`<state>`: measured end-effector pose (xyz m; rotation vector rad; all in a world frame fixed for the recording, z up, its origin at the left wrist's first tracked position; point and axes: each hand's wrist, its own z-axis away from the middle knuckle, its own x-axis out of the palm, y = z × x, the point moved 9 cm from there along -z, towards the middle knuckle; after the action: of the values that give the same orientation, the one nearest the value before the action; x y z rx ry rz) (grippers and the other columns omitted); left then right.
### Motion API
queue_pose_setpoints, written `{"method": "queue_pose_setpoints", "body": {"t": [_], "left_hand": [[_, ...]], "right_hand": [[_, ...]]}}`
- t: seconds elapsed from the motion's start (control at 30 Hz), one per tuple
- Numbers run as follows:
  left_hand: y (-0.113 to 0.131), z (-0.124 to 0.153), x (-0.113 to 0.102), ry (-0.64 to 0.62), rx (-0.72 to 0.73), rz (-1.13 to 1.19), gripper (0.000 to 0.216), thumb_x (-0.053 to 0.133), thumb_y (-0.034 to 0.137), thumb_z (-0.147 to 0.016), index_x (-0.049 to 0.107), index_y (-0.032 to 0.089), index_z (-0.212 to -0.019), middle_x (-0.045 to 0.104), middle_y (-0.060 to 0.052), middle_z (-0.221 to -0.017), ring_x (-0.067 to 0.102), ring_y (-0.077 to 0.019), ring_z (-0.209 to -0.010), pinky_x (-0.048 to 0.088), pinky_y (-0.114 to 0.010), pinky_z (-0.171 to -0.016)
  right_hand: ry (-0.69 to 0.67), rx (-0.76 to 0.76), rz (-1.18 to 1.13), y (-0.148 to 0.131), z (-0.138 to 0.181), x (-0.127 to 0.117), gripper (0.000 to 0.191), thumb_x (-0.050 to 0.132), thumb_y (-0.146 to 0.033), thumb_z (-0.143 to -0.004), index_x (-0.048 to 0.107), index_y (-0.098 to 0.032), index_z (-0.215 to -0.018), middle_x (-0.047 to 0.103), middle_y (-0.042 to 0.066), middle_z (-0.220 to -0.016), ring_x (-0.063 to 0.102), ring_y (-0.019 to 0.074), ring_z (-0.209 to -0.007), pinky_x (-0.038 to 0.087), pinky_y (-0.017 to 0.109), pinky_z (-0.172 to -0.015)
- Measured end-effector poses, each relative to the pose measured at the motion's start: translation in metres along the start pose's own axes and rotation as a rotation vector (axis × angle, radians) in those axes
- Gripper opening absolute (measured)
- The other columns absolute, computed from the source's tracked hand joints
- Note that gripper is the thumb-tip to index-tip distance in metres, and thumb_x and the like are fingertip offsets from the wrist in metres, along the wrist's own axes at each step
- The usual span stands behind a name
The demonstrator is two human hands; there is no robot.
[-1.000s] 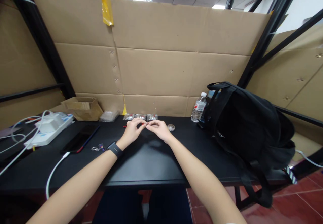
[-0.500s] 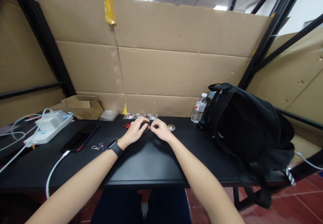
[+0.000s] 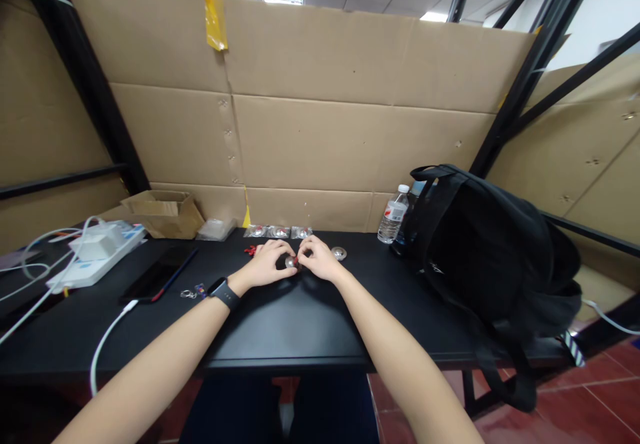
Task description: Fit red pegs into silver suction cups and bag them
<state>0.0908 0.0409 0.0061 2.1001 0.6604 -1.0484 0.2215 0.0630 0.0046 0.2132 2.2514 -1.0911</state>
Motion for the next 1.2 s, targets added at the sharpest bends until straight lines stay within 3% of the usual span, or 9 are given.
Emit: {"method": "queue_pose_setpoints", "body": {"t": [0.33, 0.43, 0.5, 0.6, 0.73, 0.9, 1.07, 1.2], "left_hand": [[-0.009, 0.001, 0.016, -0.084, 0.01, -0.011, 0.039, 0.067, 0.056, -0.083, 0.069, 0.031, -0.112, 0.064, -0.006, -0.122, 0.049, -0.0319, -0.119, 0.039, -0.046, -0.098], [-0.019, 0.001, 0.007, -0.103, 0.042, -0.016, 0.059, 0.073, 0.053, -0.077, 0.06, 0.032, -0.131, 0.059, -0.009, -0.135, 0.049, -0.034, -0.125, 0.039, -0.049, -0.102], [-0.038, 0.001, -0.011, -0.047, 0.019, -0.047, 0.067, 0.073, 0.043, -0.077, 0.052, 0.03, -0.139, 0.055, -0.01, -0.142, 0.048, -0.0336, -0.129, 0.039, -0.049, -0.106], [-0.075, 0.004, -0.04, 0.043, -0.049, -0.105, 0.044, 0.063, 0.023, -0.079, 0.064, 0.022, -0.123, 0.065, -0.01, -0.127, 0.058, -0.0282, -0.12, 0.044, -0.041, -0.103], [-0.105, 0.008, -0.046, -0.004, -0.112, -0.062, 0.024, 0.056, 0.019, -0.08, 0.072, 0.019, -0.099, 0.074, -0.007, -0.099, 0.069, -0.0217, -0.091, 0.053, -0.031, -0.086], [-0.103, 0.009, -0.044, 0.038, -0.116, -0.093, 0.02, 0.058, 0.021, -0.08, 0.073, 0.02, -0.093, 0.075, -0.006, -0.097, 0.07, -0.0217, -0.091, 0.053, -0.031, -0.087], [-0.097, 0.006, -0.037, 0.034, -0.093, -0.141, 0.019, 0.066, 0.024, -0.077, 0.075, 0.02, -0.093, 0.073, -0.008, -0.098, 0.068, -0.0228, -0.091, 0.052, -0.033, -0.088], [-0.096, 0.005, -0.025, -0.001, -0.124, -0.219, 0.018, 0.07, 0.026, -0.075, 0.078, 0.024, -0.091, 0.07, -0.007, -0.114, 0.062, -0.0262, -0.109, 0.045, -0.039, -0.099]], "right_hand": [[-0.019, -0.009, 0.044, 0.001, 0.001, 0.001, 0.01, 0.063, -0.021, -0.084, 0.067, -0.018, -0.075, 0.056, 0.005, -0.101, 0.059, 0.0164, -0.091, 0.049, 0.025, -0.07], [0.015, -0.037, 0.113, -0.001, -0.001, -0.005, 0.009, 0.062, -0.02, -0.084, 0.067, -0.018, -0.076, 0.059, 0.005, -0.1, 0.059, 0.0166, -0.091, 0.048, 0.026, -0.072], [0.042, -0.05, 0.188, -0.001, -0.001, -0.016, 0.009, 0.062, -0.018, -0.084, 0.067, -0.018, -0.077, 0.061, 0.005, -0.098, 0.059, 0.0163, -0.09, 0.047, 0.027, -0.076], [0.041, -0.023, 0.326, 0.009, 0.0, -0.037, 0.008, 0.062, -0.013, -0.08, 0.068, -0.018, -0.079, 0.063, 0.005, -0.092, 0.06, 0.0163, -0.086, 0.046, 0.028, -0.08], [0.028, 0.133, 0.434, 0.04, 0.006, -0.066, 0.009, 0.063, -0.013, -0.077, 0.069, -0.017, -0.081, 0.069, 0.005, -0.087, 0.063, 0.0167, -0.08, 0.047, 0.027, -0.077], [-0.019, 0.262, 0.427, 0.066, 0.012, -0.076, 0.009, 0.062, -0.015, -0.077, 0.069, -0.018, -0.081, 0.072, 0.003, -0.077, 0.066, 0.0161, -0.075, 0.047, 0.024, -0.073], [-0.087, 0.295, 0.559, 0.078, 0.014, -0.074, 0.014, 0.071, -0.023, -0.073, 0.072, -0.02, -0.086, 0.073, 0.005, -0.091, 0.067, 0.0186, -0.082, 0.048, 0.025, -0.076], [-0.139, 0.339, 0.627, 0.086, 0.018, -0.076, 0.028, 0.078, -0.025, -0.067, 0.074, -0.022, -0.094, 0.073, 0.007, -0.1, 0.068, 0.0216, -0.091, 0.049, 0.027, -0.081]]}}
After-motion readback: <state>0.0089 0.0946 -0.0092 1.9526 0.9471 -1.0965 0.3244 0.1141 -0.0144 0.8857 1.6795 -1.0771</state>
